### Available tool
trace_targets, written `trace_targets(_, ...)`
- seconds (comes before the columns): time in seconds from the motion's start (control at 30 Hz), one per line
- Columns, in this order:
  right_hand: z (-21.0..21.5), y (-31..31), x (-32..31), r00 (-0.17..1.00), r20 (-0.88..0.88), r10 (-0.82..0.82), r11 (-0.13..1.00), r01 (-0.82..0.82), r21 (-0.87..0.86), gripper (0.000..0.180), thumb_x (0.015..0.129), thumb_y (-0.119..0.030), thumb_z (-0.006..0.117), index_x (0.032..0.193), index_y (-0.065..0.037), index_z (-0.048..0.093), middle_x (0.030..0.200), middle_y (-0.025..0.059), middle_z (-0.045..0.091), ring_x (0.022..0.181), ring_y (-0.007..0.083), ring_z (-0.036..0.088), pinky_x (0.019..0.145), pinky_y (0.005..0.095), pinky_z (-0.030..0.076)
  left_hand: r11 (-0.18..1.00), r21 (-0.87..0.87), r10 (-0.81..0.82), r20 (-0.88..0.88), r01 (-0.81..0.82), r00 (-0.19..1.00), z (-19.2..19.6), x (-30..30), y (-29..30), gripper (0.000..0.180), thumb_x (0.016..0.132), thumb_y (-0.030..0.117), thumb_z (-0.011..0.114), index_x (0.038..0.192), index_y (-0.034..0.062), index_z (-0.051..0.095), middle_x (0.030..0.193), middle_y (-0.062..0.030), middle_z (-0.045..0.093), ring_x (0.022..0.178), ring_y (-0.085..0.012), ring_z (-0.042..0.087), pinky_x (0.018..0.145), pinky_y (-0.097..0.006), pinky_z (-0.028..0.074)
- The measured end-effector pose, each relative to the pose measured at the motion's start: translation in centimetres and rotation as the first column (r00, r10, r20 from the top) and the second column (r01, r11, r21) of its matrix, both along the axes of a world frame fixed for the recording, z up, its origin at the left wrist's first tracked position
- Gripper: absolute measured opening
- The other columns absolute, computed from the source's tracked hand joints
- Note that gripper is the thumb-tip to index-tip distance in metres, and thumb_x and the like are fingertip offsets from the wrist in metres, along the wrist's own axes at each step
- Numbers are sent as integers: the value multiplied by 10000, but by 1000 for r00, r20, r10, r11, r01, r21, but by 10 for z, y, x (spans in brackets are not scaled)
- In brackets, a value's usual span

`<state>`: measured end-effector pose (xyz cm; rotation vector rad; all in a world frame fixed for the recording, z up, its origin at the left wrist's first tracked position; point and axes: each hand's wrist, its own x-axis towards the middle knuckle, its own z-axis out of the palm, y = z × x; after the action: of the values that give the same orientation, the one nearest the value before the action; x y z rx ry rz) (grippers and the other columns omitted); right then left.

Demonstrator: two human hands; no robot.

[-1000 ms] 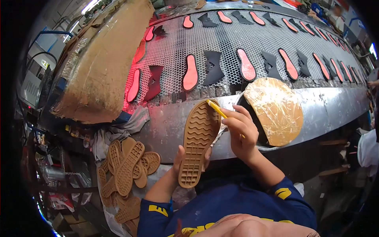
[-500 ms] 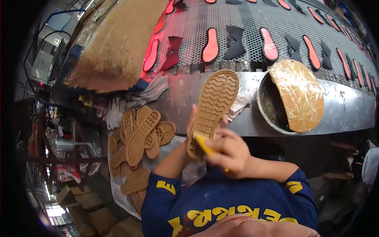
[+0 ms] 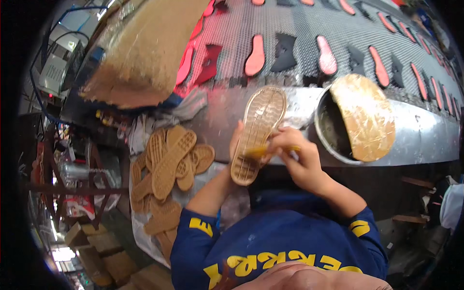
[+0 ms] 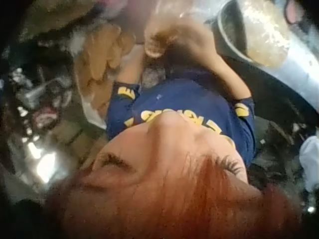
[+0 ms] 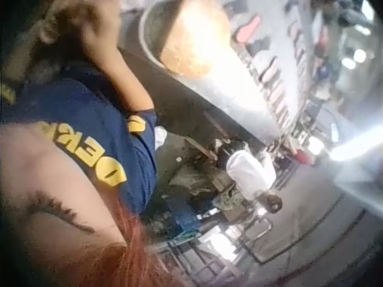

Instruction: The person applies a yellow adhesive to the bottom of shoe soles using a yellow plastic scraper. They repeatedly dip the scraper into a container, spread the glue across the sole's textured surface, and place the finished sole onto a moving conveyor belt. The person also wipes the sole with a white cloth between applications.

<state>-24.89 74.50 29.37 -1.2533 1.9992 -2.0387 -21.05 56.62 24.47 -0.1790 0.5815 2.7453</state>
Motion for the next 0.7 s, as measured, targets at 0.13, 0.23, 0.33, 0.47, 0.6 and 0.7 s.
trace_targets(0.13, 3, 20, -19, 837, -118, -534, 844, 521, -127, 260, 786, 109, 593, 1002, -24, 652, 875, 127, 634, 807, 263, 617, 749, 309, 487, 986, -168, -31, -257, -13, 966, 0, 10, 6, 814, 934, 652, 243, 1348, -37, 373, 1121, -243, 593, 555, -180, 571, 489, -304, 503)
trace_targets(0.23, 6, 43, -34, 608, -431, -667, 715, 684, -141, 243, 834, 72, 569, 1041, -20, 656, 981, 185, 614, 830, 305, 623, 727, 352, 506, 862, -477, -49, -420, -175, 906, 28, 8, 14, 824, 937, 653, 219, 1356, -43, 359, 1169, -226, 579, 612, -143, 576, 527, -284, 505)
trace_targets(0.33, 7, 75, -51, 462, -479, -746, 512, 858, 30, 262, 857, 25, 556, 1100, -27, 641, 1069, 212, 584, 962, 356, 592, 822, 416, 478, 786, -548, 6, -458, -288, 889, 14, 11, 10, 848, 929, 669, 208, 1370, -44, 338, 1182, -212, 573, 659, -124, 595, 563, -262, 522)
trace_targets(0.47, -4, 114, -56, 193, -663, -723, 39, 970, 240, 325, 820, -4, 568, 1141, -39, 603, 1156, 192, 553, 1052, 338, 539, 942, 436, 369, 830, -480, 73, -411, -283, 909, 20, 8, 15, 896, 912, 694, 193, 1341, -71, 377, 1101, -199, 594, 650, -120, 610, 581, -249, 536)
trace_targets(0.6, 13, 101, -24, 328, -678, -658, 133, 937, 324, 312, 805, -53, 589, 1116, -30, 588, 1144, 191, 558, 1054, 333, 531, 961, 456, 334, 796, -541, 59, -376, -271, 925, 10, 5, 7, 980, 890, 725, 145, 1262, -125, 458, 717, -95, 622, 566, -111, 589, 521, -225, 487)
trace_targets(0.7, 9, 73, -10, 665, -493, -561, 603, 737, 306, 315, 777, -42, 587, 1091, -23, 583, 1154, 188, 562, 1067, 348, 528, 982, 464, 343, 779, -568, 64, -349, -266, 935, 19, 8, 12, 986, 881, 729, 151, 1262, -126, 461, 633, -62, 594, 547, -111, 581, 517, -220, 475)
